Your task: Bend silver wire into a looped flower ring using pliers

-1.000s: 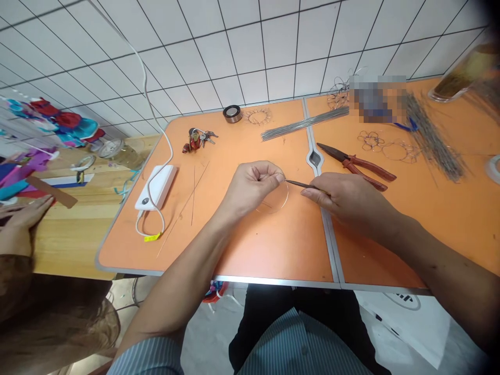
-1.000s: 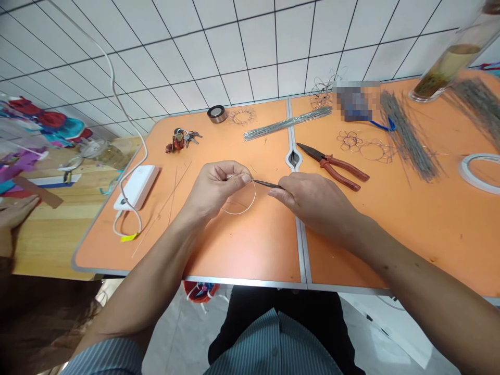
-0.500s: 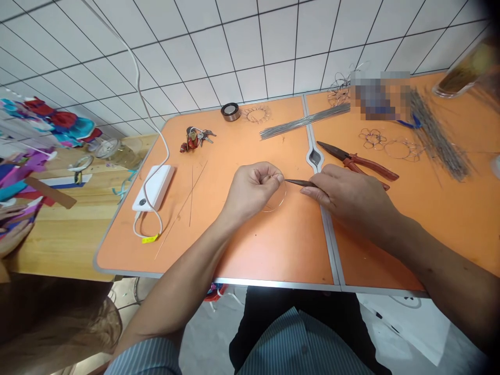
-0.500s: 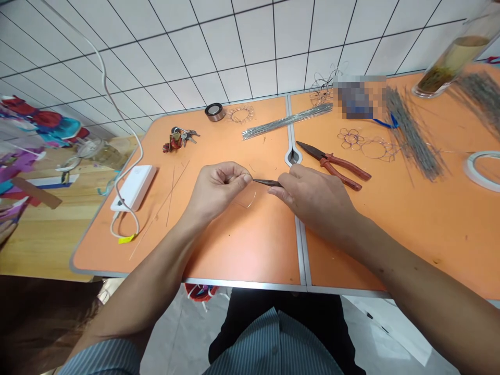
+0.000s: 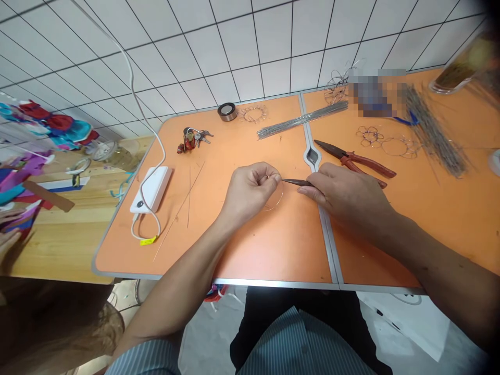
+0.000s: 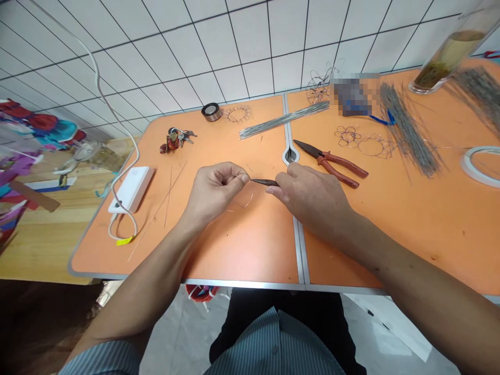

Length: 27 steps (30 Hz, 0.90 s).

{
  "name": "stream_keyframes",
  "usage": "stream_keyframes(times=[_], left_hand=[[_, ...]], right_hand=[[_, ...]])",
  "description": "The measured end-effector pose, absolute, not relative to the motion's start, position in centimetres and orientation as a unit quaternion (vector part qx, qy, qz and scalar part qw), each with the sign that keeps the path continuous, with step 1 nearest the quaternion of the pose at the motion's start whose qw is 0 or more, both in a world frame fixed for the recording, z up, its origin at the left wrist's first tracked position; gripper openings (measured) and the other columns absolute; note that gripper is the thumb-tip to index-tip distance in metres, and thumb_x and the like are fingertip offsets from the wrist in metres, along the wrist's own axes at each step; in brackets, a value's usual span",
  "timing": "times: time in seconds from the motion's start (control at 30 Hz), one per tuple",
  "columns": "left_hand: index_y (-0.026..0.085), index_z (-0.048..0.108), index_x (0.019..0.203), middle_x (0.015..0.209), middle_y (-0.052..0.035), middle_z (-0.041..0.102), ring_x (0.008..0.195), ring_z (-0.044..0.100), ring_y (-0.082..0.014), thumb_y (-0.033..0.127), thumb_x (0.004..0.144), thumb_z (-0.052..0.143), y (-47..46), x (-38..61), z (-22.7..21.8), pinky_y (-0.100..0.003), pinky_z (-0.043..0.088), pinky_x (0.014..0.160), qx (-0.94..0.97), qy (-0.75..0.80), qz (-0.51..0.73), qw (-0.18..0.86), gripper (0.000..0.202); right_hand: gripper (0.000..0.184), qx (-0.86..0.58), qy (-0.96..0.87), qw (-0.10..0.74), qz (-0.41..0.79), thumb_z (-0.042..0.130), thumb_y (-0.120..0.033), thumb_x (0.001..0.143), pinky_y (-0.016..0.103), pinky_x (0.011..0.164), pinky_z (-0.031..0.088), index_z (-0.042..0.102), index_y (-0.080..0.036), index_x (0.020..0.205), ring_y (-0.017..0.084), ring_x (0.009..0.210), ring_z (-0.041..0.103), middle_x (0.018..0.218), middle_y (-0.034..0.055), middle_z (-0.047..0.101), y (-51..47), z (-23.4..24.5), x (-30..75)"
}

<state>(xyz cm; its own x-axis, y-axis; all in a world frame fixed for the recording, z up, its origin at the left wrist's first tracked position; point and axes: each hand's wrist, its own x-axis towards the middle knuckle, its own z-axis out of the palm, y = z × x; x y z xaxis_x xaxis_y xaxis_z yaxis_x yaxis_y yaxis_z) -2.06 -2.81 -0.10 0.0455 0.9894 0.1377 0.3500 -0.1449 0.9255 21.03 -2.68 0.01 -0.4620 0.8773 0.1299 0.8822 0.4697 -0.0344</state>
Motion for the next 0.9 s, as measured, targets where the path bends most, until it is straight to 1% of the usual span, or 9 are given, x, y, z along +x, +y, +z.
stream_keyframes(times=[0.1,0.23,0.37,0.47,0.63,0.8,0.9], left_hand=[[0.019,0.071,0.074,0.056,0.0052,0.045,0.051,0.034,-0.0099,0.029,0.085,0.073,-2.87,-2.04,-0.12,-0.026,0.025,0.05,0.625,0.541,0.428,0.366,0.015],[0.019,0.071,0.074,0.055,0.0053,0.045,0.051,0.034,-0.0102,0.029,0.085,0.073,-2.98,-2.02,0.02,-0.027,0.025,0.05,0.622,0.547,0.424,0.367,0.015],[0.02,0.072,0.074,0.055,0.0049,0.045,0.05,0.034,-0.0105,0.029,0.086,0.073,-3.09,-1.92,0.27,-0.028,0.024,0.051,0.615,0.551,0.426,0.371,0.016],[0.02,0.072,0.073,0.054,0.0048,0.045,0.05,0.034,-0.0106,0.028,0.087,0.074,-3.17,-1.81,0.37,-0.028,0.023,0.052,0.612,0.551,0.427,0.373,0.017],[0.02,0.072,0.073,0.054,0.0047,0.046,0.051,0.034,-0.0108,0.027,0.086,0.074,-3.22,-1.76,0.38,-0.029,0.023,0.052,0.613,0.552,0.427,0.372,0.015],[0.02,0.071,0.073,0.055,0.005,0.046,0.051,0.035,-0.0107,0.028,0.088,0.074,-3.22,-1.81,0.37,-0.029,0.024,0.053,0.614,0.553,0.424,0.371,0.017],[0.02,0.072,0.074,0.055,0.0053,0.046,0.051,0.035,-0.0106,0.028,0.088,0.074,-3.29,-1.77,0.24,-0.029,0.024,0.053,0.614,0.555,0.42,0.372,0.016]], right_hand=[[0.054,-0.515,-0.855,0.066,-0.015,0.042,-0.053,0.119,0.035,0.062,0.015,0.077,-0.018,0.1,0.019,0.076,0.055,0.098,0.0092,0.072,-2.74,-0.15,21.1],[0.058,-0.512,-0.856,0.076,-0.011,0.037,-0.055,0.12,0.035,0.061,0.015,0.077,-0.018,0.102,0.019,0.076,0.055,0.098,0.009,0.072,-2.77,-0.27,21.25],[0.065,-0.506,-0.858,0.083,-0.013,0.032,-0.059,0.12,0.035,0.061,0.016,0.077,-0.018,0.098,0.02,0.076,0.057,0.097,0.01,0.072,-2.68,-0.34,21.34],[0.068,-0.506,-0.857,0.095,-0.013,0.028,-0.061,0.12,0.035,0.061,0.015,0.077,-0.019,0.099,0.02,0.075,0.057,0.097,0.0103,0.072,-2.7,-0.48,21.38],[0.066,-0.507,-0.857,0.09,-0.003,0.03,-0.06,0.12,0.035,0.06,0.015,0.077,-0.019,0.1,0.02,0.077,0.058,0.097,0.01,0.073,-2.78,-0.34,21.39],[0.067,-0.506,-0.859,0.078,-0.004,0.029,-0.061,0.12,0.034,0.061,0.018,0.077,-0.018,0.098,0.021,0.076,0.057,0.097,0.0109,0.073,-2.68,-0.07,21.33],[0.063,-0.506,-0.858,0.086,-0.006,0.033,-0.058,0.12,0.035,0.06,0.017,0.077,-0.019,0.099,0.021,0.078,0.059,0.097,0.01,0.074,-2.71,-0.28,21.38]])
